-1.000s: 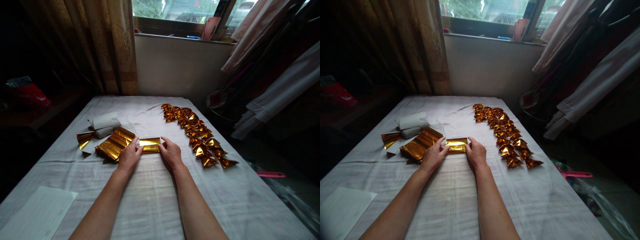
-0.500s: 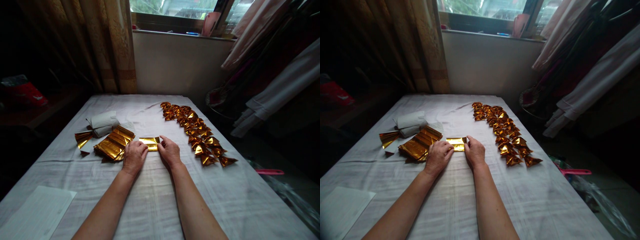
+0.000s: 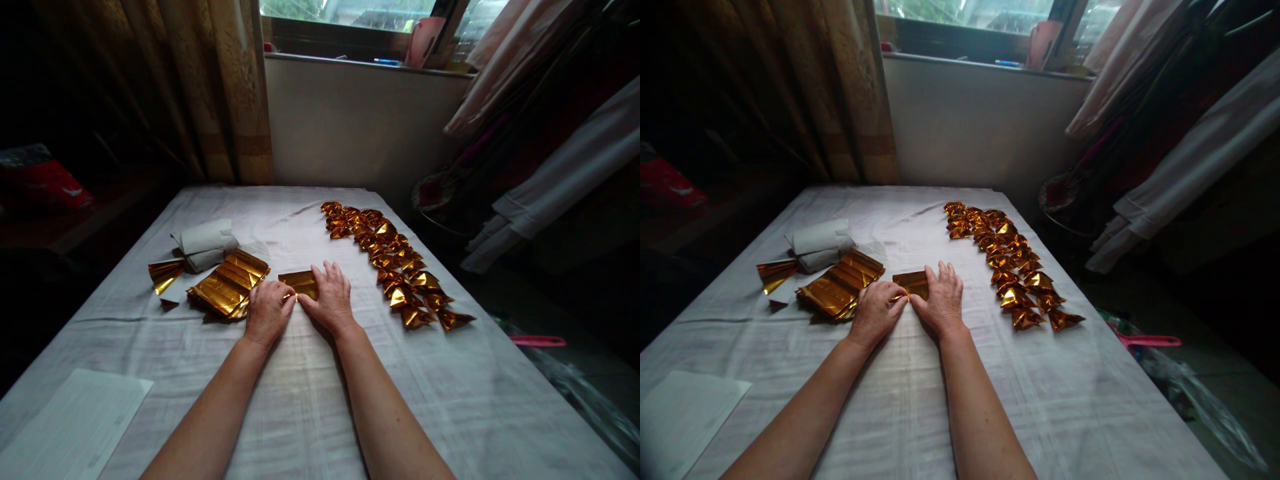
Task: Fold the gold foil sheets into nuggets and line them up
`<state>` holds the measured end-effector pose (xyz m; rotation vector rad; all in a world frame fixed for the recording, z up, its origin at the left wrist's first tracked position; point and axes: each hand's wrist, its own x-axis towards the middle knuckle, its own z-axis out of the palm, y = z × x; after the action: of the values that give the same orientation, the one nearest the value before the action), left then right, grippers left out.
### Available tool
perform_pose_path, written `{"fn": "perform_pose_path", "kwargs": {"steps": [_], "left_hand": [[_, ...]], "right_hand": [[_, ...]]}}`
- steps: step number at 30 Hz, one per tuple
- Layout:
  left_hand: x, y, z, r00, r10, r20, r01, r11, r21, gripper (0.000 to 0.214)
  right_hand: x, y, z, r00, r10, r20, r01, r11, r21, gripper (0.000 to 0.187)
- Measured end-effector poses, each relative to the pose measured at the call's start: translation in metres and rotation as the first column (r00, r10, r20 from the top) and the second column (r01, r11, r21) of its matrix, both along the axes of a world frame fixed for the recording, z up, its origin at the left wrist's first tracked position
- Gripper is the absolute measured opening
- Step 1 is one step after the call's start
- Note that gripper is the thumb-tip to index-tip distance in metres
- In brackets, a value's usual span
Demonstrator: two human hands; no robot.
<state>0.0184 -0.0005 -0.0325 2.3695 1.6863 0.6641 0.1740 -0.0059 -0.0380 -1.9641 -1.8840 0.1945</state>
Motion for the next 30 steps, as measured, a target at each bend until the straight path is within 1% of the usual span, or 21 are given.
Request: {"fn": "perform_pose_path", "kwargs": {"steps": [3,6,8,11,14,19,22,26,30], "left_hand": [[0.0,0.0,0.001,1.0,0.004,0.004,-0.004,1.0,-0.014,0.012],[0.0,0.0,0.002,1.0,0.009,0.01,-0.008,0.999,-0.032,0.012],[0.0,0.0,0.004,1.0,0.012,0.013,-0.011,0.999,-0.034,0.011],[0.001,-0.001,0.004,1.0,0.016,0.009,-0.016,0.999,-0.029,0.011],[0.004,-0.002,0.002,1.0,0.024,-0.012,-0.024,1.0,-0.008,0.011],[0.014,-0.002,-0.002,0.993,0.085,-0.084,-0.083,0.996,0.033,0.023],[0.019,-0.001,-0.002,0.986,0.112,-0.127,-0.107,0.993,0.04,0.027],[0.019,-0.001,0.0,0.987,0.121,-0.105,-0.118,0.993,0.031,0.022],[0.014,-0.003,-0.001,0.992,0.109,-0.057,-0.108,0.994,0.012,0.015]], "right_hand": [[0.006,0.0,0.004,0.999,-0.044,-0.012,0.043,0.995,-0.095,0.075],[0.019,0.001,0.007,0.997,-0.074,-0.025,0.068,0.979,-0.19,0.08],[0.028,0.002,0.008,0.994,-0.103,-0.026,0.095,0.969,-0.227,0.081],[0.035,0.002,0.008,0.991,-0.129,-0.028,0.118,0.964,-0.237,0.079],[0.036,0.003,0.007,0.992,-0.124,-0.038,0.112,0.964,-0.243,0.077],[0.033,0.004,0.005,0.992,-0.117,-0.048,0.102,0.965,-0.241,0.076],[0.033,0.004,0.003,0.993,-0.114,-0.042,0.102,0.969,-0.224,0.075],[0.033,0.003,0.005,0.992,-0.117,-0.048,0.103,0.967,-0.234,0.075],[0.033,0.002,0.007,0.992,-0.112,-0.059,0.094,0.965,-0.244,0.074]]}}
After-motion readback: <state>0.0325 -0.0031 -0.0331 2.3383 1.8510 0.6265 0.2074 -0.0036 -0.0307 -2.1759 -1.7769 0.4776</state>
